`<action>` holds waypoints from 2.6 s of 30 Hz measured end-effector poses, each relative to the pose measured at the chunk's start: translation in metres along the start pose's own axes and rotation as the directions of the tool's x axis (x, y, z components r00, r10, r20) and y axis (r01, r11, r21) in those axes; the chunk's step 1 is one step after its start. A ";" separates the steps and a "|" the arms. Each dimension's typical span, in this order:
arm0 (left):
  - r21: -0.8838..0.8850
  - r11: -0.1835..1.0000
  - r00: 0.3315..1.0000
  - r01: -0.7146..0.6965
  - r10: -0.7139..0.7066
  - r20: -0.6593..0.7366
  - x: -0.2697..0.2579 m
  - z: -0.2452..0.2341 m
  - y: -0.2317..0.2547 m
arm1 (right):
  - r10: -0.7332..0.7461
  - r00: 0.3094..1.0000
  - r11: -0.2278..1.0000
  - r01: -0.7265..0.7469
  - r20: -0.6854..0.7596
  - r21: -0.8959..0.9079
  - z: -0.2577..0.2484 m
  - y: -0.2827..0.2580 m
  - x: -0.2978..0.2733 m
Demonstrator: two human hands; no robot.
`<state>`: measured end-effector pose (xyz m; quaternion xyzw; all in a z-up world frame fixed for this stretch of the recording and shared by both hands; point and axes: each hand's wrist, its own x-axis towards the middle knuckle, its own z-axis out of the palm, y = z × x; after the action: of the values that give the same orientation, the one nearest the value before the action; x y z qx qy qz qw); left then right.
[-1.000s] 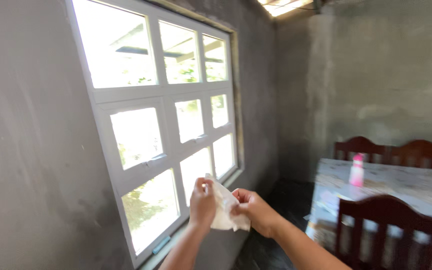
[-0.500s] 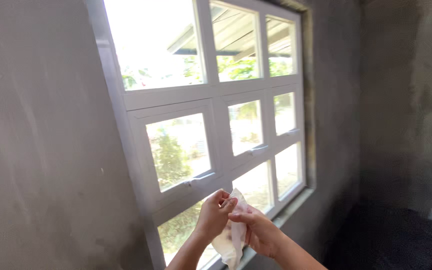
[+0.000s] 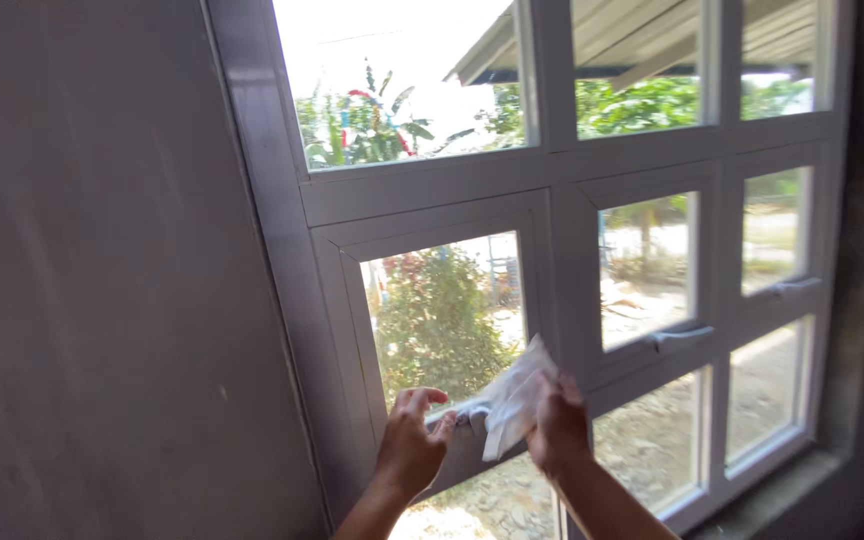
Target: The person sprays a cleaning liquid onto glass window panes and wipes them with a cloth, opening the hinged window sections to clean different areas.
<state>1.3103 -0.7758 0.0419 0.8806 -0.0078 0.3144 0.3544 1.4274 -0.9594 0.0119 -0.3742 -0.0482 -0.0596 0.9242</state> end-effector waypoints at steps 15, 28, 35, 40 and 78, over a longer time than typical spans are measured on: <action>0.080 0.959 0.718 -0.270 0.256 -0.647 0.043 -0.013 0.020 | -0.027 -0.131 -0.249 0.961 0.991 0.120 0.111 0.011 0.038; 0.305 0.921 0.675 -0.242 0.386 -0.629 0.008 -0.034 0.028 | 0.619 -0.284 -0.056 0.914 0.733 0.401 0.120 0.031 0.033; 0.312 0.927 0.727 -0.206 0.359 -0.585 -0.013 -0.048 0.019 | 0.203 -0.261 -0.431 0.841 0.944 0.326 0.230 -0.026 0.037; 0.346 0.919 0.734 -0.192 0.368 -0.570 -0.021 -0.048 0.009 | 0.015 -0.360 -0.572 0.762 0.933 0.303 0.231 -0.019 0.036; 0.235 0.874 0.701 -0.425 0.482 -0.526 0.059 0.034 0.019 | 0.374 -0.298 -0.303 0.856 0.878 0.420 0.062 -0.034 0.105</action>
<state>1.3721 -0.7992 0.0677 0.7322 -0.1032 0.6400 0.2091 1.5231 -0.9482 0.0938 -0.5950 -0.7074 -0.3731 -0.0793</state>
